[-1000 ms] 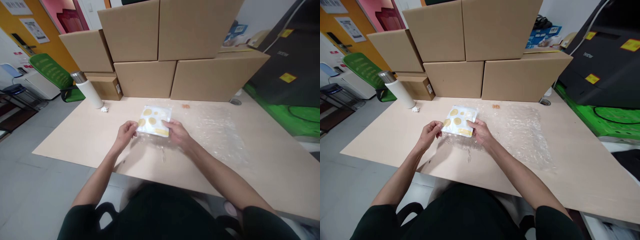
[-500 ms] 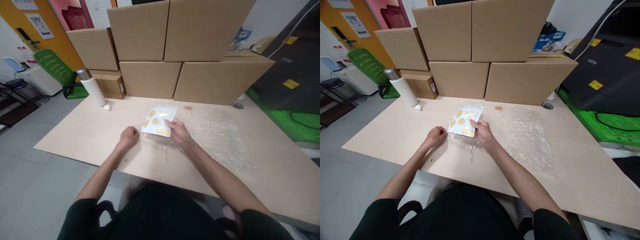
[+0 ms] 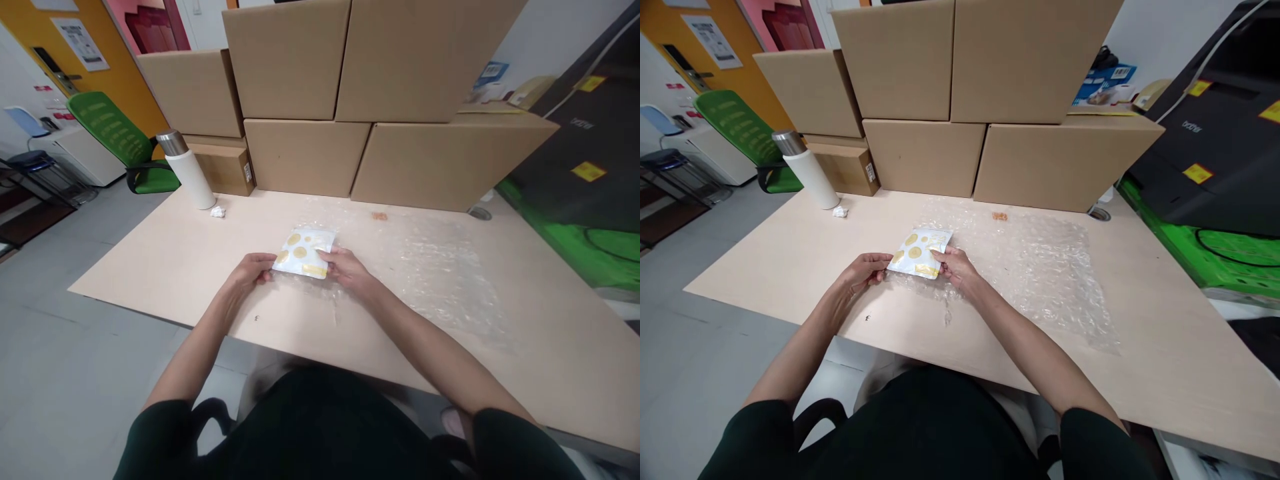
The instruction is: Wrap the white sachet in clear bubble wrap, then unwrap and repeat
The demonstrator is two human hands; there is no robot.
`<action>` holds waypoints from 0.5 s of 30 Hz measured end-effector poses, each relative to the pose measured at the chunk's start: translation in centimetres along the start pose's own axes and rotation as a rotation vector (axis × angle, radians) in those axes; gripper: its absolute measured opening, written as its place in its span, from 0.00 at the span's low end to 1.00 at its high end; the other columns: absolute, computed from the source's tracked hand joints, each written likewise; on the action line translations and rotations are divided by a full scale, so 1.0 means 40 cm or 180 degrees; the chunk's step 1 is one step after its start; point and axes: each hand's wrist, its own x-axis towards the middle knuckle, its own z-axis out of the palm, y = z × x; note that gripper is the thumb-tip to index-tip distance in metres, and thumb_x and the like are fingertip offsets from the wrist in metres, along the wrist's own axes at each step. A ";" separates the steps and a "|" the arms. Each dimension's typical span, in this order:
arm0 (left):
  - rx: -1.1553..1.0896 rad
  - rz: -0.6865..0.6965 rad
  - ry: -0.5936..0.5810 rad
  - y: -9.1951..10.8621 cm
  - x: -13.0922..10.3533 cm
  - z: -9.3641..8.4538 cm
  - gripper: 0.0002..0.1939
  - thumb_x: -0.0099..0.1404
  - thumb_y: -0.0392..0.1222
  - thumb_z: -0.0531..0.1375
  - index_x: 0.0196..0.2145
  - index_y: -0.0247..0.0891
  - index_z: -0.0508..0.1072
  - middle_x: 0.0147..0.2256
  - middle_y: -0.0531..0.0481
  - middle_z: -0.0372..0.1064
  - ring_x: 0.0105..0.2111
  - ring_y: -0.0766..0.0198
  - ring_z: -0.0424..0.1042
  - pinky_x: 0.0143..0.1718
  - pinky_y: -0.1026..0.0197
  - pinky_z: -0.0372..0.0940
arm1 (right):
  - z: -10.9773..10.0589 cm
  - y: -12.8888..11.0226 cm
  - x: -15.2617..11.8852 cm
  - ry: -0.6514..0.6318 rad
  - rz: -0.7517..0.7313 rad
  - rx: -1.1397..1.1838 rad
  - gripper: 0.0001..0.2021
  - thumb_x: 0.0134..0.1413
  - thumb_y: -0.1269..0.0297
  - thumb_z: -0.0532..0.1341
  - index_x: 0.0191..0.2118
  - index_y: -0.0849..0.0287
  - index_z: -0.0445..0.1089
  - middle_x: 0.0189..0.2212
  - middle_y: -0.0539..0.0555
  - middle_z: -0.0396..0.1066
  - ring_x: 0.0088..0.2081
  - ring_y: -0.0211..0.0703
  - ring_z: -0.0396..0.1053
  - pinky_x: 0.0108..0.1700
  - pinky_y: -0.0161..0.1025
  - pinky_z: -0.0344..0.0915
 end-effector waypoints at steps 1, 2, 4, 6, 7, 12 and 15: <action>-0.0110 -0.0005 -0.0012 -0.001 0.000 0.000 0.13 0.52 0.36 0.65 0.37 0.30 0.76 0.18 0.53 0.65 0.14 0.73 0.59 0.14 0.68 0.46 | -0.004 -0.004 -0.002 0.0022 0.0017 -0.0076 0.07 0.48 0.69 0.71 0.34 0.61 0.73 0.20 0.49 0.71 0.19 0.35 0.65 0.20 0.31 0.61; -0.0206 0.0000 -0.0021 -0.003 0.000 0.000 0.13 0.52 0.37 0.67 0.36 0.30 0.76 0.19 0.53 0.66 0.14 0.73 0.60 0.14 0.68 0.47 | -0.008 -0.009 -0.005 0.0046 0.0035 -0.0157 0.07 0.48 0.70 0.71 0.33 0.61 0.73 0.18 0.48 0.69 0.17 0.33 0.61 0.18 0.30 0.57; -0.0349 0.0020 -0.0047 -0.006 0.001 0.002 0.13 0.52 0.38 0.69 0.35 0.30 0.76 0.21 0.53 0.67 0.14 0.74 0.60 0.13 0.69 0.47 | -0.014 -0.019 -0.010 0.0100 0.0071 -0.0337 0.07 0.48 0.70 0.70 0.31 0.62 0.72 0.16 0.46 0.65 0.15 0.29 0.55 0.15 0.29 0.49; -0.0423 0.0028 -0.0072 -0.008 0.002 0.006 0.14 0.51 0.39 0.70 0.34 0.30 0.77 0.22 0.53 0.68 0.14 0.75 0.60 0.12 0.69 0.47 | -0.018 -0.027 -0.015 0.0158 0.0089 -0.0544 0.07 0.49 0.70 0.69 0.28 0.62 0.70 0.13 0.45 0.62 0.13 0.28 0.51 0.15 0.29 0.44; -0.0438 0.0021 -0.0081 -0.009 0.002 0.008 0.14 0.50 0.39 0.71 0.35 0.29 0.78 0.22 0.53 0.68 0.14 0.75 0.60 0.12 0.70 0.47 | -0.019 -0.029 -0.018 0.0189 0.0089 -0.0659 0.07 0.49 0.70 0.69 0.27 0.62 0.69 0.12 0.44 0.61 0.13 0.28 0.51 0.15 0.29 0.43; -0.0420 -0.0020 -0.0085 -0.010 0.006 0.014 0.16 0.50 0.39 0.73 0.35 0.27 0.78 0.18 0.53 0.67 0.12 0.75 0.59 0.11 0.69 0.49 | -0.013 -0.030 -0.022 0.0394 -0.0037 -0.1254 0.08 0.51 0.70 0.67 0.26 0.60 0.66 0.11 0.43 0.58 0.14 0.31 0.54 0.18 0.30 0.49; -0.0397 -0.0009 -0.0038 -0.013 0.009 0.016 0.15 0.49 0.38 0.73 0.34 0.28 0.77 0.16 0.54 0.66 0.12 0.74 0.58 0.11 0.69 0.49 | -0.004 -0.032 -0.024 0.0548 -0.0193 -0.1651 0.08 0.50 0.68 0.67 0.29 0.59 0.67 0.16 0.44 0.64 0.17 0.34 0.59 0.21 0.32 0.54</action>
